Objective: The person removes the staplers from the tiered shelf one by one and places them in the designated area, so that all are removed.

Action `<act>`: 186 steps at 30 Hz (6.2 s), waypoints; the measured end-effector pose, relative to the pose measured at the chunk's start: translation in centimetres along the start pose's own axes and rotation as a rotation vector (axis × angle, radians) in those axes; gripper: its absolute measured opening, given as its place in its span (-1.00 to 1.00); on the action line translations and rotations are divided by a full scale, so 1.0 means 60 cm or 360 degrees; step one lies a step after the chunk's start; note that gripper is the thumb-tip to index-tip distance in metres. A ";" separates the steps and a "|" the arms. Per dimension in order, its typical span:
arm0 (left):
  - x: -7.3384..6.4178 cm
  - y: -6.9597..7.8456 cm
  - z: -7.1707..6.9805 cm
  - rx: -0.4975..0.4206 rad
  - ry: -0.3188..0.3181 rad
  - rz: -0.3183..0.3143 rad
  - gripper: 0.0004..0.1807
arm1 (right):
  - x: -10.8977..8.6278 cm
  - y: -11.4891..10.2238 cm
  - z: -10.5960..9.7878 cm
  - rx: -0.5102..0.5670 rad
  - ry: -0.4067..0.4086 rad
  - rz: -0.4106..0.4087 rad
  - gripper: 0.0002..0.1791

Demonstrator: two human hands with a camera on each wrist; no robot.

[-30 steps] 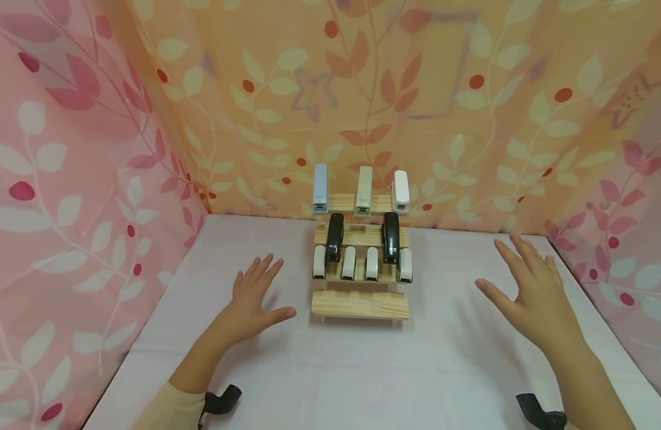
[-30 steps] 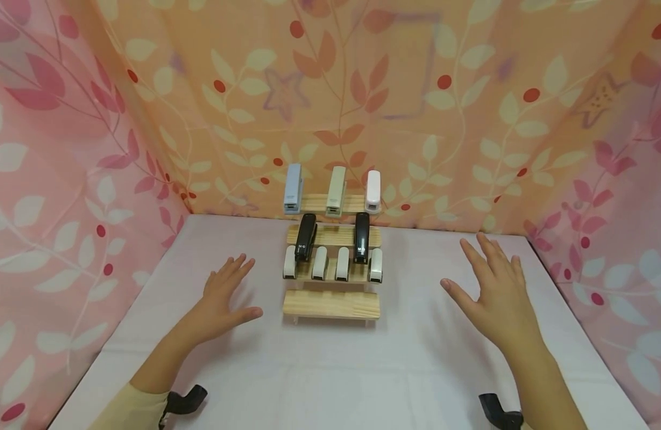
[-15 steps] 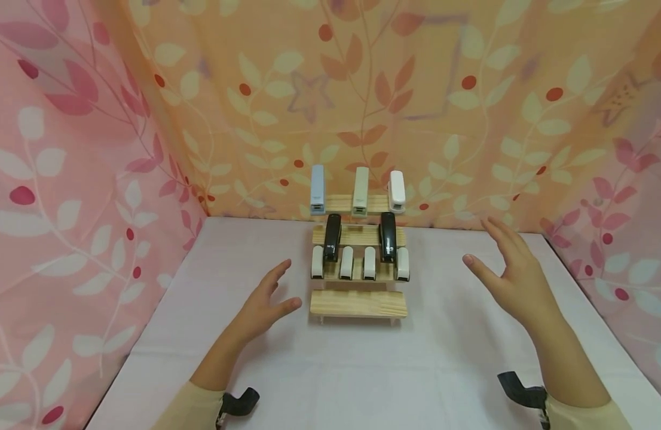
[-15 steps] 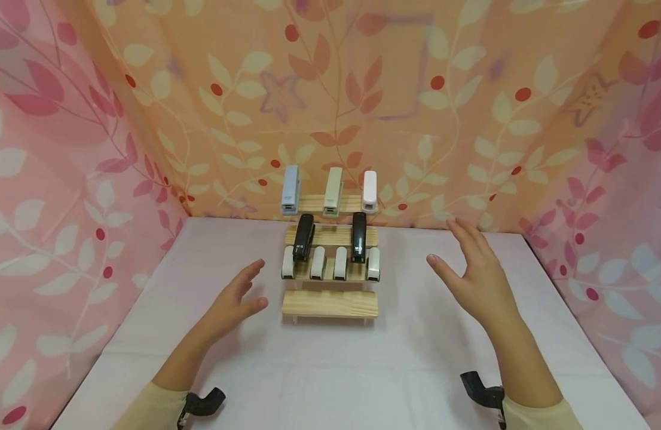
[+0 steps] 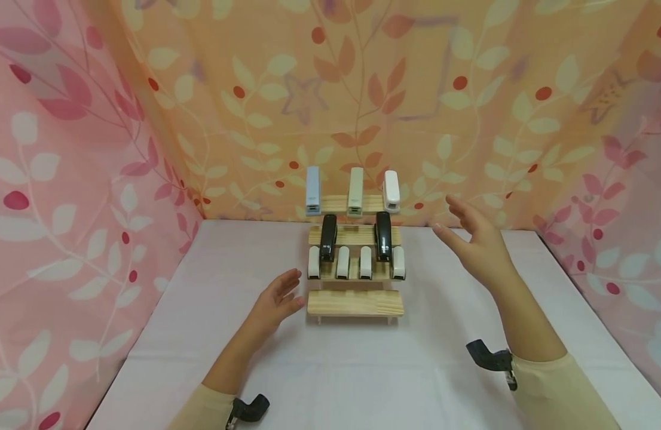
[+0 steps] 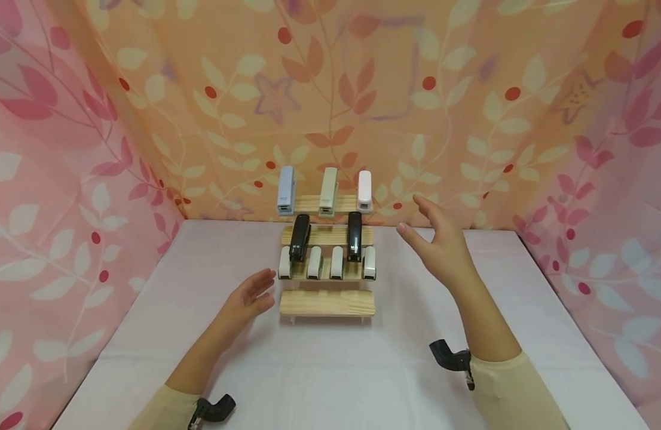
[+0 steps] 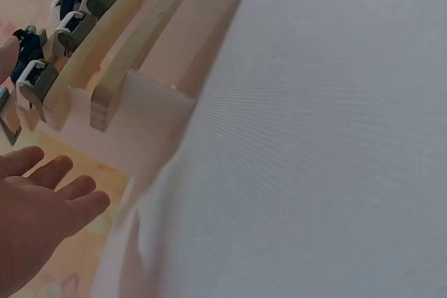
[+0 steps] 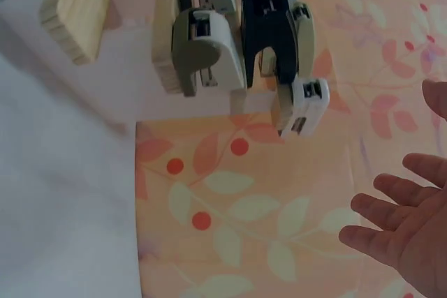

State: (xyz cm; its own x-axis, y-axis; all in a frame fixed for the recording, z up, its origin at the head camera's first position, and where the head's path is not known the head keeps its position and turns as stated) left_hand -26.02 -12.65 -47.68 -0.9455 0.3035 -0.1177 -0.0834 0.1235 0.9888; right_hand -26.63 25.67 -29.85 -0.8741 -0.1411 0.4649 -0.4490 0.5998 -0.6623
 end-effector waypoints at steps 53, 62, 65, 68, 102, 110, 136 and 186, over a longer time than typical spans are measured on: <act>0.004 -0.054 0.029 -0.0139 -0.0044 0.0041 -0.26 | 0.157 0.044 0.153 0.0383 -0.0082 0.0225 -0.27; 0.006 -0.056 0.028 -0.0111 0.0011 0.0009 -0.27 | 0.154 0.046 0.140 0.0239 -0.0054 0.0211 -0.39; 0.005 -0.057 0.026 -0.0103 0.0027 0.0004 -0.28 | 0.153 0.044 0.136 0.0168 -0.0053 0.0182 -0.45; 0.004 -0.057 0.025 -0.0100 0.0029 0.0001 -0.29 | 0.151 0.044 0.132 0.0130 -0.0038 0.0162 -0.47; 0.003 -0.057 0.021 -0.0035 0.0078 0.0033 -0.32 | -0.012 0.042 0.038 0.0397 0.0390 0.0175 -0.38; 0.005 -0.053 0.019 -0.0027 0.0073 0.0056 -0.32 | -0.042 0.073 0.046 0.0399 0.0407 0.0241 -0.37; 0.001 -0.054 0.025 0.0013 0.0059 0.0092 -0.34 | -0.084 0.169 0.100 0.0442 0.0397 0.0399 -0.34; 0.001 -0.056 0.025 0.0035 0.0074 0.0121 -0.36 | -0.115 0.264 0.177 0.0201 0.0196 0.0586 -0.29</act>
State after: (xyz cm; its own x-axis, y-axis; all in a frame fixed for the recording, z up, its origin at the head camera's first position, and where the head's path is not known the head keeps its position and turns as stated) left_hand -25.30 -11.61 -51.13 -0.9625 0.2689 -0.0373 -0.0042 0.1226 0.9924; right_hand -29.68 27.79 -49.76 -0.9553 0.1650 0.2452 -0.1363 0.4904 -0.8608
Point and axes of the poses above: each hand's wrist, its own x-axis towards the middle knuckle, its own z-axis out of the palm, y = z × x, the point moved 8 cm from there along x, towards the middle knuckle, and after that the axes turned 9 degrees about -z, right-handed, at the moved point
